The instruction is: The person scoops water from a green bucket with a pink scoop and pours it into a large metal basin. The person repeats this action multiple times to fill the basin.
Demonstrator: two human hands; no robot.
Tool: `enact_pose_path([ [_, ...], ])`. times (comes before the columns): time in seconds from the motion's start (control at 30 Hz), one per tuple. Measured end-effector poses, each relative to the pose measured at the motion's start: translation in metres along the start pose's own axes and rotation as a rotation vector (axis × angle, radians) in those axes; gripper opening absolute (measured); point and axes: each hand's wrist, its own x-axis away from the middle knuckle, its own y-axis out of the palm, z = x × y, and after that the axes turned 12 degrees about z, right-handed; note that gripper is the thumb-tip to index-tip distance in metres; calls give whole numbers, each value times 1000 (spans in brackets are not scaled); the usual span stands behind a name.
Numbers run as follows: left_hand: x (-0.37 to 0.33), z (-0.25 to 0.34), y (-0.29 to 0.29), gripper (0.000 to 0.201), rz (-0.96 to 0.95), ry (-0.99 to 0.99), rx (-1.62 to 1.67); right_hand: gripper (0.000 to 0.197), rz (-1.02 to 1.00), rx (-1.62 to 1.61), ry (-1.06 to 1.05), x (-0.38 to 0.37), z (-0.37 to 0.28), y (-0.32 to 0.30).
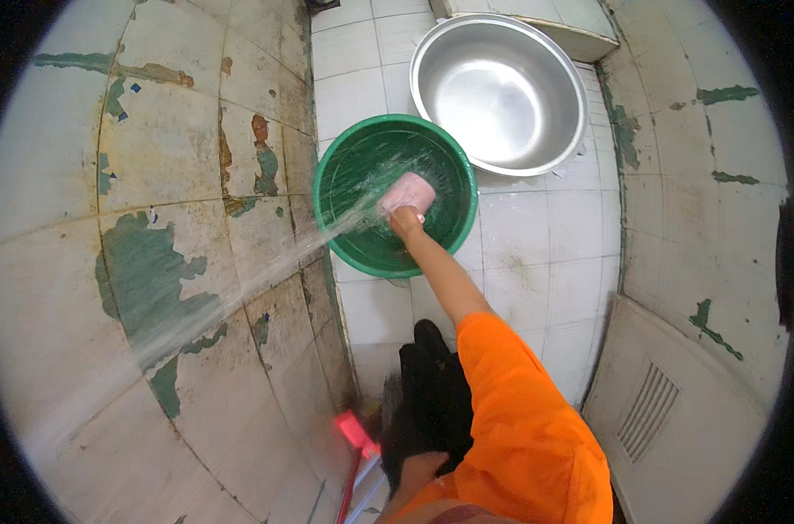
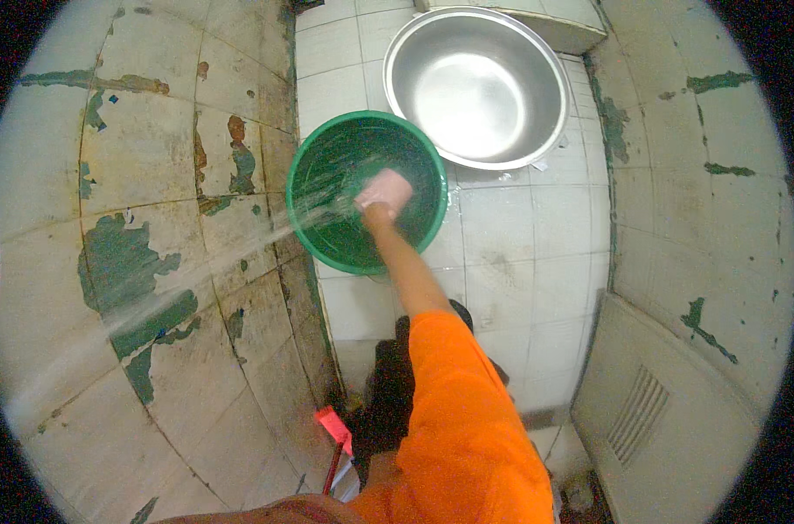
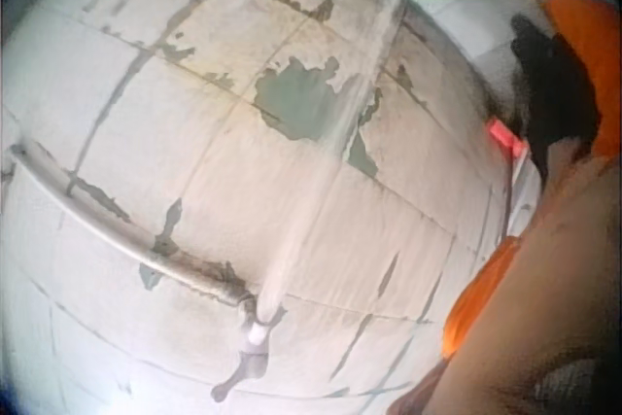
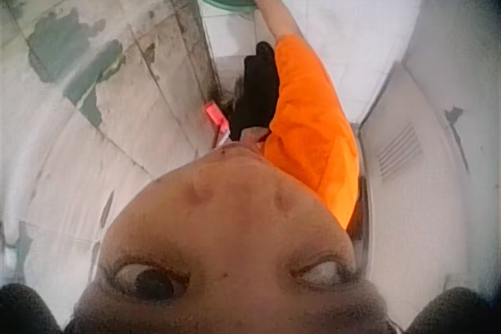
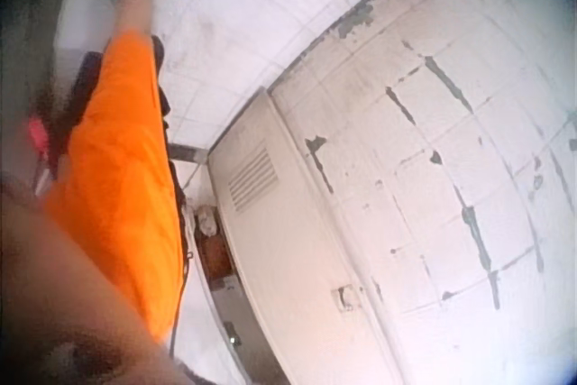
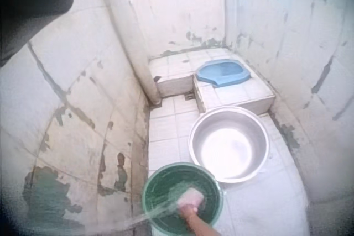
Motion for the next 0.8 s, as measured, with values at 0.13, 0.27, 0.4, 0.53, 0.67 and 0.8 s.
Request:
enact_pose_path([
  [0.13, -6, 40, -15, 42, -19, -15, -79, 22, -88, -353, 64, 27, 36, -93],
  [0.27, 1, 73, -18, 41, -78, -60, -181, 23, -101, -505, -7, 83, 43, -161],
  [0.4, 29, 86, -17, 42, -144, -172, -343, 24, 72, -723, 42, 135, 40, -237],
  [0.53, 32, 151, -51, 41, -344, -174, -617, 26, 201, -811, 145, 189, 42, -315],
  [0.67, 29, 163, -63, 37, -418, 57, -815, 30, 311, -837, 262, 246, 54, -374],
  [0.8, 15, 136, -75, 34, -636, 103, -897, 33, 344, -775, 500, 309, 69, -389],
])
